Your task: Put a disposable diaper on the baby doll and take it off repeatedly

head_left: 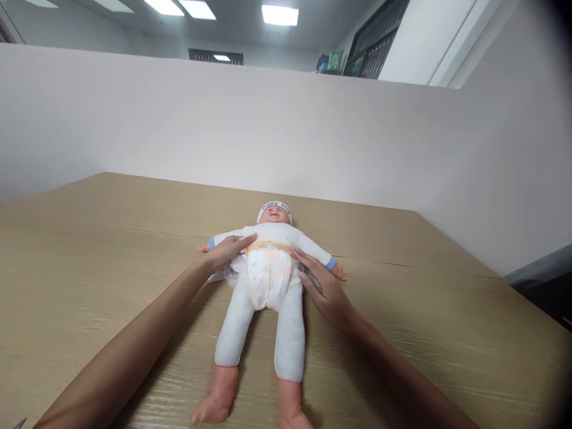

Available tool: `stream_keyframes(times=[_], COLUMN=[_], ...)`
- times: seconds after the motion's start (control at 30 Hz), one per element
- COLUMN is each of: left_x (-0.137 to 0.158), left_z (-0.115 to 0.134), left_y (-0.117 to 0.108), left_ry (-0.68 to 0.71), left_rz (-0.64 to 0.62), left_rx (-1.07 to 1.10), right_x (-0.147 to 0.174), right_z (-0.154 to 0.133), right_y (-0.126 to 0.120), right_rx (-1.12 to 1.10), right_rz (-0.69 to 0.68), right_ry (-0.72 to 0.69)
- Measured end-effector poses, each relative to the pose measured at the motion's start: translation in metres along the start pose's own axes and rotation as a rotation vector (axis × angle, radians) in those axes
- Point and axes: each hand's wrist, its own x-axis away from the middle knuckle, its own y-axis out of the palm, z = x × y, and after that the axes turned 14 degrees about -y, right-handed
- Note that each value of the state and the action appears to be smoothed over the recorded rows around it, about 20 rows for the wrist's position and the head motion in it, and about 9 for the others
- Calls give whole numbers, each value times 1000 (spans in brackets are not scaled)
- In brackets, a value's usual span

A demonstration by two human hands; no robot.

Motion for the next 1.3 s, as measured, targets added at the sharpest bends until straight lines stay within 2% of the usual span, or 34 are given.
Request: stream_keyframes(times=[0.13, 0.2, 0.3, 0.37, 0.43, 0.5, 0.57, 0.67, 0.73, 0.83, 1.03, 1.3], left_x=[-3, -5, -3, 2, 12, 24, 33, 35, 29, 15, 4, 2], left_z=[-2, -3, -2, 2, 8, 15, 24, 33, 35, 29, 11, 10], left_y=[-5, -8, -14, -14, -7, 9, 31, 67, 86, 101, 105, 105], left_ry=[-31, -47, -37, -4, 98, 297, 525, 732, 764, 725, 694, 669], left_rz=[-62, -54, 100, 230, 382, 561, 631, 515, 438, 433, 499, 499], left_rx=[35, 39, -34, -107, -233, -448, -673, -904, -1003, -1120, -1165, -1134], right_x=[25, 32, 33, 32, 31, 32, 32, 32, 32, 33, 29, -16], right_z=[19, 23, 27, 28, 29, 29, 27, 25, 24, 24, 26, 21], right_y=[-7, -8, -5, -3, -4, -6, -10, -13, -13, -12, -17, -29], right_rx=[179, 277, 348, 337, 310, 300, 314, 349, 352, 289, -44, -282], right_rz=[42, 62, 106, 121, 111, 83, 58, 28, 28, 71, 99, 54], right_ry=[85, 103, 160, 259, 382, 474, 519, 547, 541, 515, 473, 429])
